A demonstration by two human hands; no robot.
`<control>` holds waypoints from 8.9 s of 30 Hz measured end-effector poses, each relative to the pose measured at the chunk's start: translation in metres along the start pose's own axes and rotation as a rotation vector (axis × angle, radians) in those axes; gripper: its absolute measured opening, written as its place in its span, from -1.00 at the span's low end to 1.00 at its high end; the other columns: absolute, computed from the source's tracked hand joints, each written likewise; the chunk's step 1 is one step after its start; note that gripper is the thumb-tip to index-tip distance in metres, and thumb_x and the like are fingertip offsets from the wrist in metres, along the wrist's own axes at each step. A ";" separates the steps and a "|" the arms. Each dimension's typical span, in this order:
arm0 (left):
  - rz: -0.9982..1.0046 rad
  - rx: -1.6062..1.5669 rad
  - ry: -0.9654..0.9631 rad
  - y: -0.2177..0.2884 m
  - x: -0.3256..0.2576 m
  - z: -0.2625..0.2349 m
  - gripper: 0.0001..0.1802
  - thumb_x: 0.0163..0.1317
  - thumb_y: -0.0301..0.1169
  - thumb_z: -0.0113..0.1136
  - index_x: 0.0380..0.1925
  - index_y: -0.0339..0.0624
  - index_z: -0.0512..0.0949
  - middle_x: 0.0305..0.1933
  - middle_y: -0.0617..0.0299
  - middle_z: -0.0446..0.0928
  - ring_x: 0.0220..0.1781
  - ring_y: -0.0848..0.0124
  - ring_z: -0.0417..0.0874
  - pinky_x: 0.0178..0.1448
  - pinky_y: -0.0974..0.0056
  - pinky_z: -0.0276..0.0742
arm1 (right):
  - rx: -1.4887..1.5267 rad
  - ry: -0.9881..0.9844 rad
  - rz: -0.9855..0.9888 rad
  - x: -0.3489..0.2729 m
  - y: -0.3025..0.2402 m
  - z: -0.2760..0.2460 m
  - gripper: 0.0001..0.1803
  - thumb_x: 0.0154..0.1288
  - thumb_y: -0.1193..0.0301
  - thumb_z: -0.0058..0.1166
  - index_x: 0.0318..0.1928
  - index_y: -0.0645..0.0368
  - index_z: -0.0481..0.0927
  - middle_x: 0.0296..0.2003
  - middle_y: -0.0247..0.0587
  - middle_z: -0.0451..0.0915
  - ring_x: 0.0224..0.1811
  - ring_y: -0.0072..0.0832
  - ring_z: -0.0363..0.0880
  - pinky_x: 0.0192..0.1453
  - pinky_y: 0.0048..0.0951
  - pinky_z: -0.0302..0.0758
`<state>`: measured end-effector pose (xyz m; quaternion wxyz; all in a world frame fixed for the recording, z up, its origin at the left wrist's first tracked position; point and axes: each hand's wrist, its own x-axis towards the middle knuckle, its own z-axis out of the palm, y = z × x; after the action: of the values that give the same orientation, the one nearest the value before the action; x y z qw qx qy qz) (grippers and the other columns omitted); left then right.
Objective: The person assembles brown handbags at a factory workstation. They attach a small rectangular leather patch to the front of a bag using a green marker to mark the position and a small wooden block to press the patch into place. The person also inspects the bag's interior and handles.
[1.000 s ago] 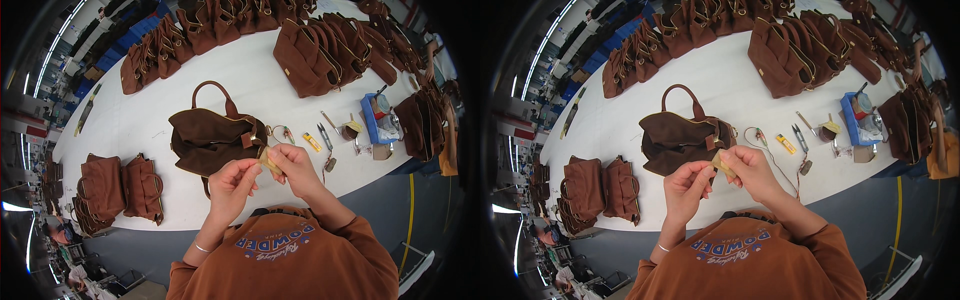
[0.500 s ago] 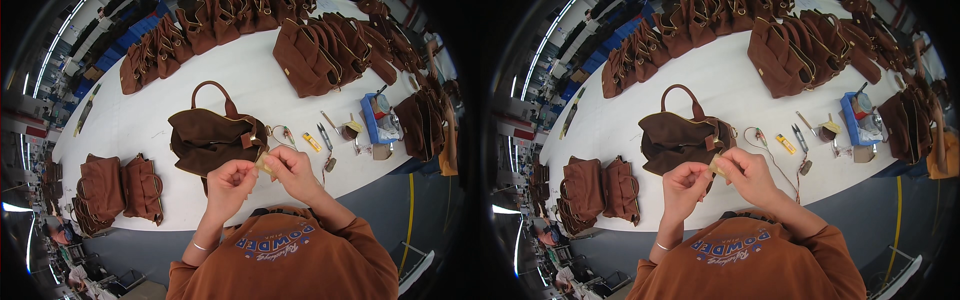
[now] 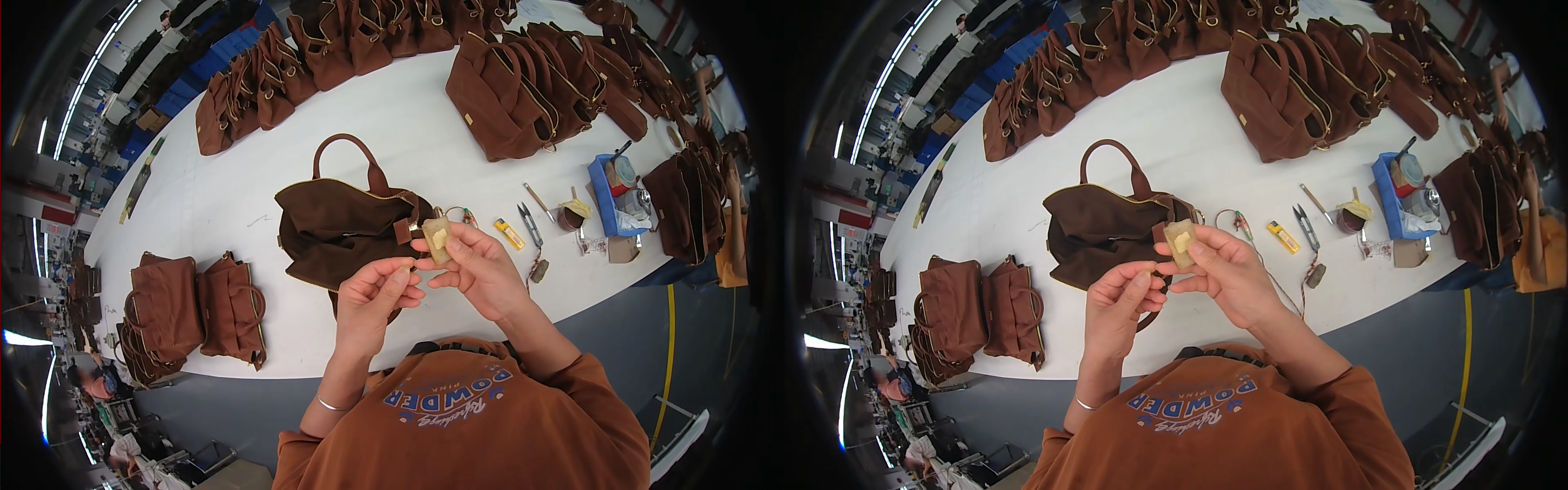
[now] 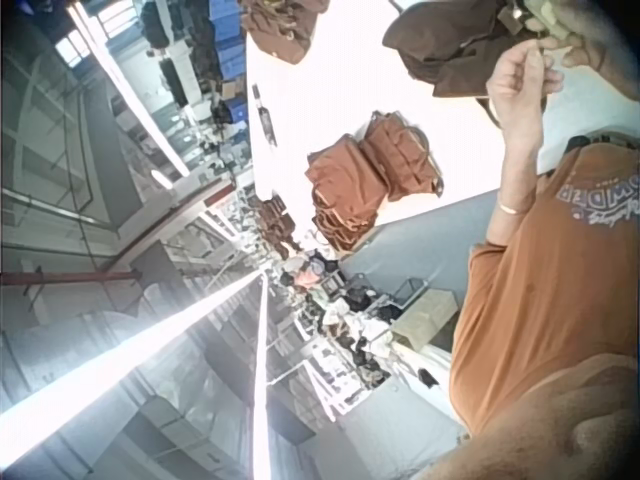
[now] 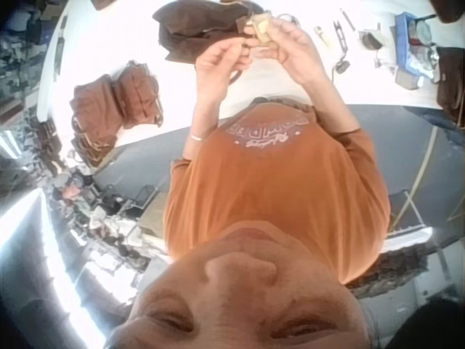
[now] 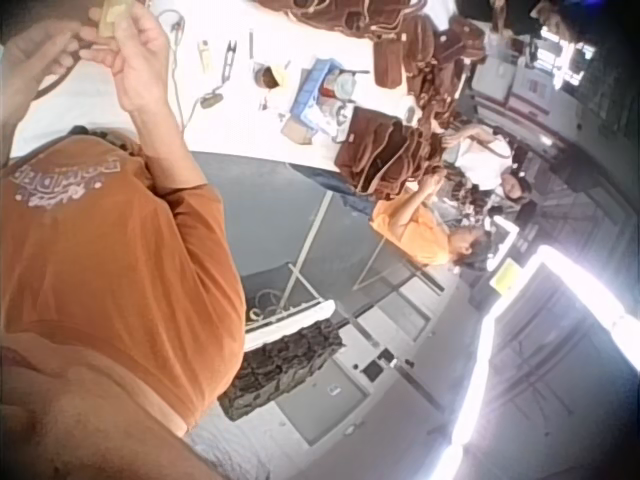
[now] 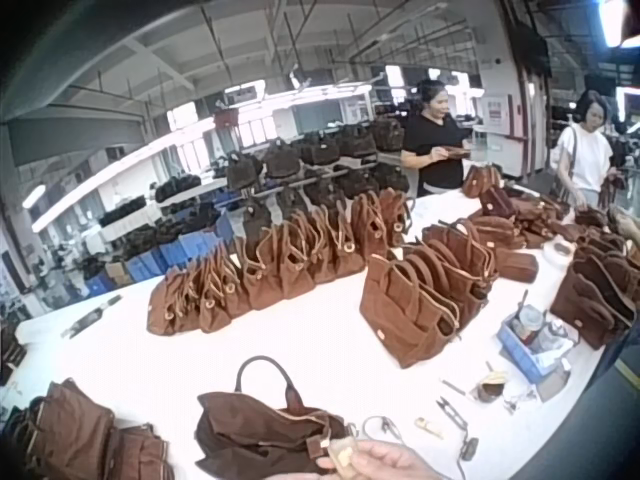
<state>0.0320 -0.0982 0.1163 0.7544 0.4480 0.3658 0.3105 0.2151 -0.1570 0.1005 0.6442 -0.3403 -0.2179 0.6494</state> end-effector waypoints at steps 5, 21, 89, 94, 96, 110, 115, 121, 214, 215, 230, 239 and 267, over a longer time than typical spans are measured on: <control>0.015 -0.063 -0.006 0.001 0.000 0.000 -0.72 0.44 -0.45 0.08 0.07 -0.36 0.54 -0.15 0.07 0.68 -0.19 0.39 0.75 -0.08 0.39 0.71 | 0.136 -0.062 0.011 0.000 -0.003 0.002 -0.51 0.63 0.22 -0.34 0.31 0.33 0.31 0.23 0.14 0.45 0.18 -0.15 0.59 0.12 -0.25 0.66; -0.012 -0.205 0.078 -0.001 -0.017 -0.016 -0.71 0.53 -0.28 -0.08 -0.18 -0.28 0.53 -0.26 0.16 0.62 -0.32 0.44 0.67 -0.21 0.42 0.61 | 0.179 -0.085 0.136 0.007 0.003 0.003 -0.34 0.62 -0.01 -0.56 0.28 0.29 0.33 0.13 0.11 0.54 0.11 -0.24 0.60 0.11 -0.22 0.59; 0.187 0.506 0.770 0.000 -0.005 -0.125 -0.56 0.42 -0.11 0.13 -0.33 -0.35 0.61 -0.52 0.25 0.58 -0.44 0.54 0.57 -0.33 0.41 0.48 | -0.348 -0.311 0.406 0.015 0.018 0.017 -0.79 0.47 0.36 0.02 -0.15 0.27 0.61 -0.56 -0.50 0.35 -0.51 -0.76 0.23 -0.41 -0.65 0.21; 0.083 0.581 0.751 -0.003 0.016 -0.122 -0.59 0.28 -0.14 0.30 -0.37 -0.36 0.58 -0.61 0.32 0.51 -0.57 0.61 0.41 -0.45 0.42 0.38 | -0.522 -0.343 0.324 0.020 0.021 0.027 -0.71 0.46 0.30 -0.08 -0.04 0.23 0.57 -0.49 -0.51 0.30 -0.45 -0.74 0.22 -0.35 -0.62 0.23; 0.156 0.534 0.783 -0.009 0.019 -0.121 -0.65 0.27 -0.21 0.32 -0.35 -0.35 0.58 -0.60 0.33 0.52 -0.58 0.63 0.41 -0.48 0.44 0.38 | -0.491 -0.370 0.394 0.031 0.019 0.031 -0.64 0.47 0.30 -0.19 0.07 0.23 0.54 -0.46 -0.49 0.29 -0.43 -0.71 0.26 -0.32 -0.59 0.28; 0.244 0.197 0.856 -0.021 0.026 -0.109 -0.75 0.25 -0.38 0.37 -0.25 -0.36 0.57 -0.56 0.35 0.57 -0.59 0.72 0.44 -0.53 0.54 0.34 | -0.674 -0.360 0.287 0.122 0.052 0.090 -0.71 0.40 0.30 0.17 -0.10 0.31 0.60 -0.55 -0.49 0.42 -0.55 -0.75 0.43 -0.50 -0.64 0.41; 0.283 0.226 0.868 -0.035 0.032 -0.121 -0.77 0.23 -0.40 0.38 -0.26 -0.34 0.58 -0.56 0.38 0.56 -0.60 0.74 0.37 -0.55 0.54 0.26 | -0.786 -0.353 0.222 0.145 0.064 0.103 -0.60 0.46 0.22 0.06 0.00 0.37 0.58 -0.35 -0.32 0.49 -0.51 -0.66 0.49 -0.40 -0.56 0.47; 0.270 0.140 0.874 -0.034 0.030 -0.119 -0.82 0.27 -0.50 0.31 -0.20 -0.40 0.58 -0.39 0.30 0.63 -0.43 0.69 0.53 -0.39 0.55 0.42 | -0.832 -0.421 0.291 0.168 0.064 0.105 -0.60 0.51 0.39 -0.14 0.23 0.34 0.43 -0.12 -0.12 0.46 -0.34 -0.52 0.57 -0.22 -0.45 0.51; 0.360 -0.149 0.919 -0.053 0.032 -0.105 -0.89 0.24 -0.58 0.33 -0.25 -0.35 0.64 -0.48 0.47 0.50 -0.47 0.76 0.37 -0.43 0.57 0.26 | -1.378 -0.752 -0.287 0.189 0.084 0.109 -0.92 0.30 0.50 0.12 -0.25 0.25 0.56 -0.32 -0.13 0.46 -0.34 -0.22 0.52 -0.25 -0.32 0.47; 0.358 -0.123 0.919 -0.055 0.032 -0.105 -0.90 0.24 -0.58 0.33 -0.26 -0.35 0.64 -0.49 0.47 0.49 -0.48 0.76 0.35 -0.44 0.58 0.24 | -1.391 -0.745 -0.341 0.188 0.088 0.110 -0.93 0.30 0.50 0.12 -0.25 0.25 0.55 -0.32 -0.13 0.46 -0.33 -0.21 0.52 -0.25 -0.30 0.47; 0.334 -0.034 0.876 -0.056 0.028 -0.109 -0.90 0.27 -0.55 0.28 -0.25 -0.37 0.63 -0.42 0.39 0.58 -0.42 0.72 0.45 -0.33 0.55 0.35 | -1.374 -0.679 -0.479 0.185 0.111 0.113 -0.94 0.29 0.54 0.08 -0.25 0.27 0.53 -0.31 -0.09 0.44 -0.32 -0.16 0.51 -0.25 -0.23 0.47; 0.357 -0.076 0.892 -0.044 0.033 -0.099 -0.92 0.23 -0.63 0.25 -0.27 -0.37 0.63 -0.47 0.45 0.52 -0.44 0.76 0.41 -0.36 0.59 0.32 | -1.515 -0.618 -0.464 0.176 0.103 0.111 -0.85 0.16 0.56 0.14 -0.24 0.26 0.53 -0.30 -0.09 0.43 -0.22 -0.13 0.52 -0.17 -0.19 0.51; 0.492 0.009 1.076 -0.022 0.017 -0.126 -0.81 0.37 -0.32 0.21 -0.25 -0.22 0.54 -0.41 0.38 0.47 -0.36 0.63 0.45 -0.22 0.49 0.42 | -0.378 -0.293 0.397 0.013 -0.003 0.007 -0.75 0.25 0.59 0.24 -0.08 0.25 0.52 -0.30 -0.29 0.59 -0.31 -0.64 0.59 -0.23 -0.59 0.53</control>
<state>-0.0607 -0.0375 0.0497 0.3667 0.3026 0.5835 0.6584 0.2123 -0.1432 0.1053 0.3918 -0.3926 -0.3546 0.7527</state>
